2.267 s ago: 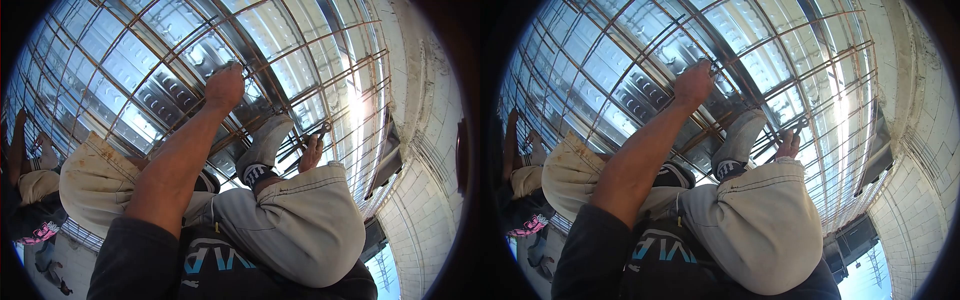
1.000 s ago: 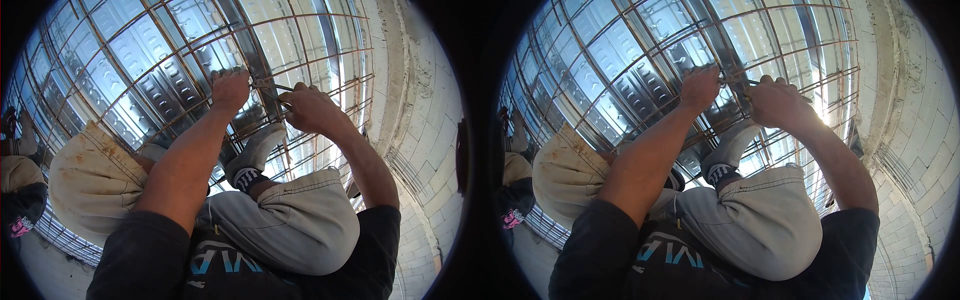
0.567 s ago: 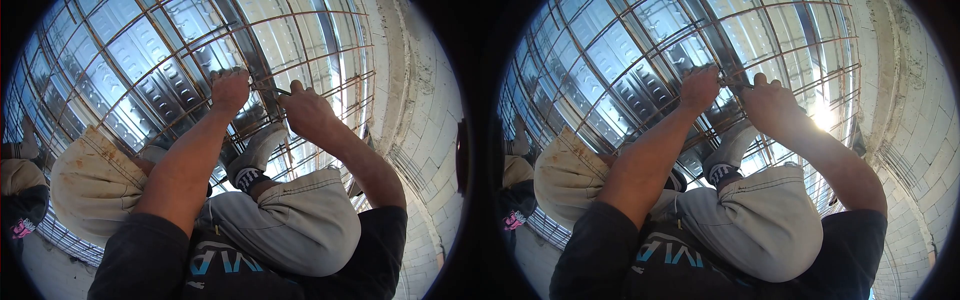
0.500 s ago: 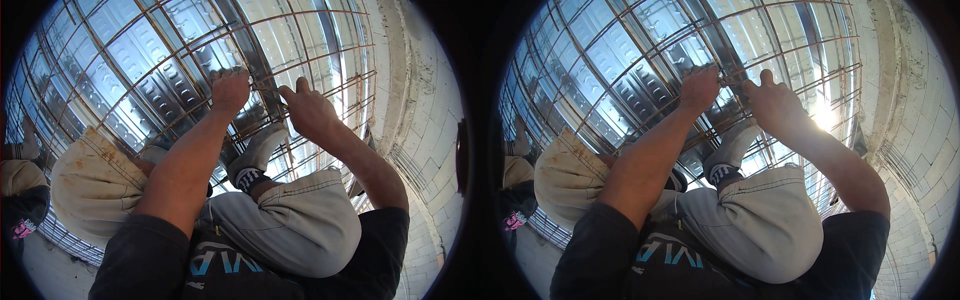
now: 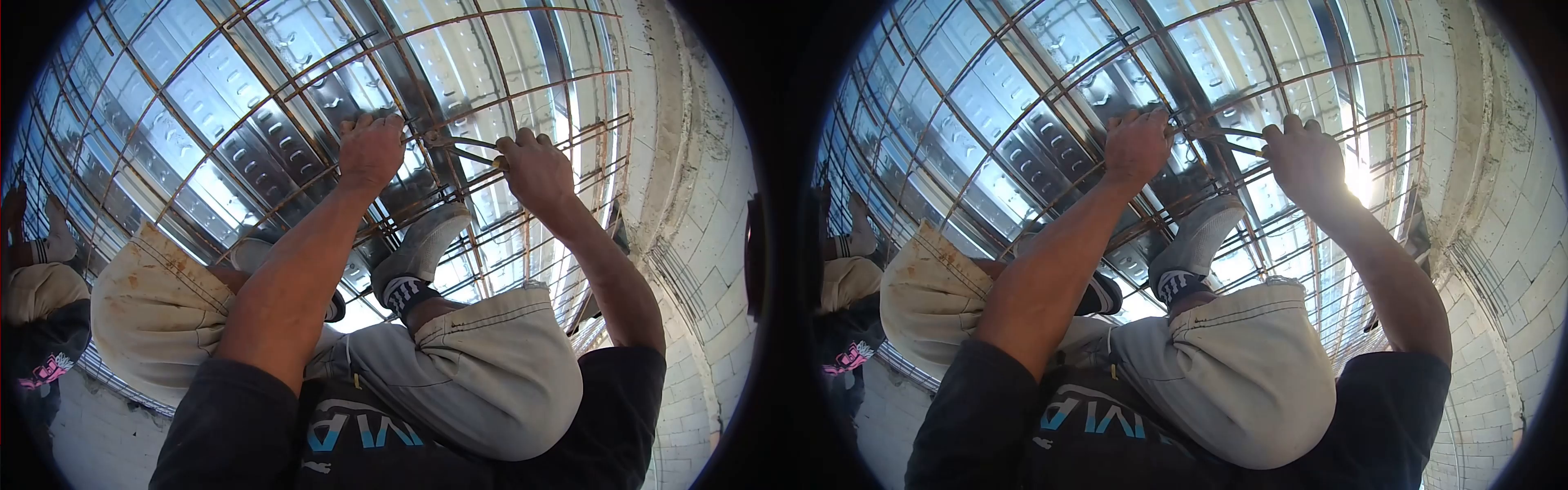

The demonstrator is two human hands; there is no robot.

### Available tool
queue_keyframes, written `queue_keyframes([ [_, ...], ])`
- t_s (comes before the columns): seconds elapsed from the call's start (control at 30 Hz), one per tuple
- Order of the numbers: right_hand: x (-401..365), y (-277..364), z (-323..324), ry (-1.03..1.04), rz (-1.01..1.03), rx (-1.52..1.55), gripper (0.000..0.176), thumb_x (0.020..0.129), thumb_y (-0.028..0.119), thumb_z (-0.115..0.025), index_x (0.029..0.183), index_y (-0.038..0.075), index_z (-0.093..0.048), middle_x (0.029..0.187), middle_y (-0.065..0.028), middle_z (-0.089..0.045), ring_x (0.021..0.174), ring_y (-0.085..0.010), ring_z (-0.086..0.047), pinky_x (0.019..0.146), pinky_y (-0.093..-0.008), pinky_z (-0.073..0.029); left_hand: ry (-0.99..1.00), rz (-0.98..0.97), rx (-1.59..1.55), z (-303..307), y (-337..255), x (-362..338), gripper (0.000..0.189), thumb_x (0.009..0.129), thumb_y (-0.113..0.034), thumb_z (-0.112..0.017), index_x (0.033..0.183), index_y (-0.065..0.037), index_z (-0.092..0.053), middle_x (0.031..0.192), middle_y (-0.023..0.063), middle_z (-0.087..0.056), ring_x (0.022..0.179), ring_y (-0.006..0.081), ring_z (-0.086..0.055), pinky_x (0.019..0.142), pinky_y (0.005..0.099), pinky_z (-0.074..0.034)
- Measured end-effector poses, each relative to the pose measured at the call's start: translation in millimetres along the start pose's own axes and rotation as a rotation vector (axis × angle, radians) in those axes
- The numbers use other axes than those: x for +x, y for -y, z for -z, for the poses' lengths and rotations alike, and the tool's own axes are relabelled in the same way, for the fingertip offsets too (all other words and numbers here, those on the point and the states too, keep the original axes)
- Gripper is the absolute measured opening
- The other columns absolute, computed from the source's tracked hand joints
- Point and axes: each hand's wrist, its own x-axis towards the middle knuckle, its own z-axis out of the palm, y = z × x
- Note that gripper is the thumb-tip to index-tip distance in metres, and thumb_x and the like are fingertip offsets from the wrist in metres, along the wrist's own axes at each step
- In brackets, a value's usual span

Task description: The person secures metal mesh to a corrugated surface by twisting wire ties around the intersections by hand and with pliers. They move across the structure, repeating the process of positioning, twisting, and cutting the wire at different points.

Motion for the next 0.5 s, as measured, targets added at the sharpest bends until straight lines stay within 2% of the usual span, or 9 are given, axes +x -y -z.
queue_keyframes([
  [0.07,-3.6,14.0,14.5,0.028,-0.076,-0.046,0.023,0.093,0.026,-0.062,0.104,0.006,-0.063,0.097,-0.0159,-0.065,0.081,-0.0348,-0.068,0.074,-0.0463,-0.055,0.011,0.013,-0.001,-0.6,-1.0,3.1,0.016,0.086,-0.019,-0.058,0.097,-0.013,-0.068,0.093,0.0066,-0.072,0.101,0.0261,-0.063,0.092,0.0489,-0.043],
  [0.1,-4.9,17.4,19.8,0.140,-0.116,0.077,0.024,0.095,0.027,-0.060,0.102,0.005,-0.063,0.089,-0.0166,-0.066,0.078,-0.0355,-0.068,0.072,-0.0460,-0.055,0.014,0.022,-0.003,-1.8,-1.0,3.7,0.015,0.086,-0.020,-0.058,0.096,-0.013,-0.067,0.093,0.0067,-0.072,0.101,0.0260,-0.063,0.092,0.0486,-0.043],
  [0.13,-3.5,15.3,7.3,0.217,-0.157,0.237,0.026,0.093,0.029,-0.064,0.099,0.003,-0.063,0.080,-0.0157,-0.067,0.075,-0.0350,-0.068,0.071,-0.0444,-0.055,0.017,0.032,-0.005,-2.6,-1.7,1.9,0.015,0.086,-0.020,-0.059,0.096,-0.014,-0.067,0.093,0.0067,-0.072,0.100,0.0260,-0.063,0.092,0.0482,-0.043],
  [0.2,-14.5,23.2,1.3,0.277,-0.087,0.583,0.029,0.088,0.025,-0.073,0.093,0.000,-0.060,0.072,-0.0125,-0.066,0.068,-0.0273,-0.068,0.060,-0.0356,-0.055,0.049,0.043,0.003,0.5,-3.7,-0.2,0.015,0.085,-0.021,-0.061,0.096,-0.013,-0.067,0.094,0.0067,-0.072,0.101,0.0258,-0.063,0.093,0.0477,-0.043],
  [0.27,-18.7,40.2,5.1,0.660,-0.415,1.442,0.031,0.085,0.022,-0.078,0.090,0.001,-0.056,0.071,-0.0077,-0.064,0.060,-0.0169,-0.065,0.048,-0.0248,-0.049,0.087,0.045,0.020,5.0,-5.6,3.1,0.017,0.084,-0.023,-0.064,0.098,-0.013,-0.066,0.097,0.0069,-0.071,0.103,0.0262,-0.062,0.093,0.0474,-0.043],
  [0.3,-24.0,44.8,0.2,0.696,-0.473,1.784,0.037,0.081,0.022,-0.082,0.096,0.003,-0.053,0.074,-0.0028,-0.061,0.062,-0.0114,-0.063,0.051,-0.0244,-0.051,0.116,0.049,0.032,7.9,-6.6,2.8,0.020,0.084,-0.024,-0.065,0.100,-0.013,-0.065,0.100,0.0071,-0.071,0.104,0.0267,-0.062,0.094,0.0474,-0.043],
  [0.33,-27.6,51.2,-14.1,0.729,-0.571,2.114,0.041,0.082,0.025,-0.082,0.102,0.005,-0.053,0.074,-0.0021,-0.061,0.056,-0.0116,-0.061,0.047,-0.0246,-0.049,0.141,0.057,0.043,9.7,-7.7,2.5,0.022,0.084,-0.024,-0.067,0.102,-0.012,-0.065,0.102,0.0072,-0.070,0.105,0.0272,-0.061,0.094,0.0474,-0.043],
  [0.4,-36.0,57.8,-23.2,0.734,-0.628,2.329,0.043,0.082,0.028,-0.082,0.105,0.007,-0.053,0.072,-0.0011,-0.060,0.052,-0.0106,-0.058,0.046,-0.0238,-0.048,0.087,0.004,0.045,4.5,-5.7,-2.1,0.029,0.085,-0.026,-0.068,0.109,-0.012,-0.062,0.107,0.0088,-0.068,0.108,0.0286,-0.061,0.097,0.0487,-0.042],
  [0.5,-45.0,72.8,-24.8,0.636,-0.613,2.233,0.041,0.081,0.027,-0.081,0.106,0.008,-0.055,0.071,-0.0004,-0.059,0.052,-0.0104,-0.058,0.047,-0.0229,-0.048,-0.051,-0.033,0.041,25.8,-10.5,-17.3,0.038,0.086,-0.027,-0.068,0.118,-0.008,-0.058,0.111,0.0125,-0.065,0.111,0.0326,-0.059,0.099,0.0501,-0.042],
])
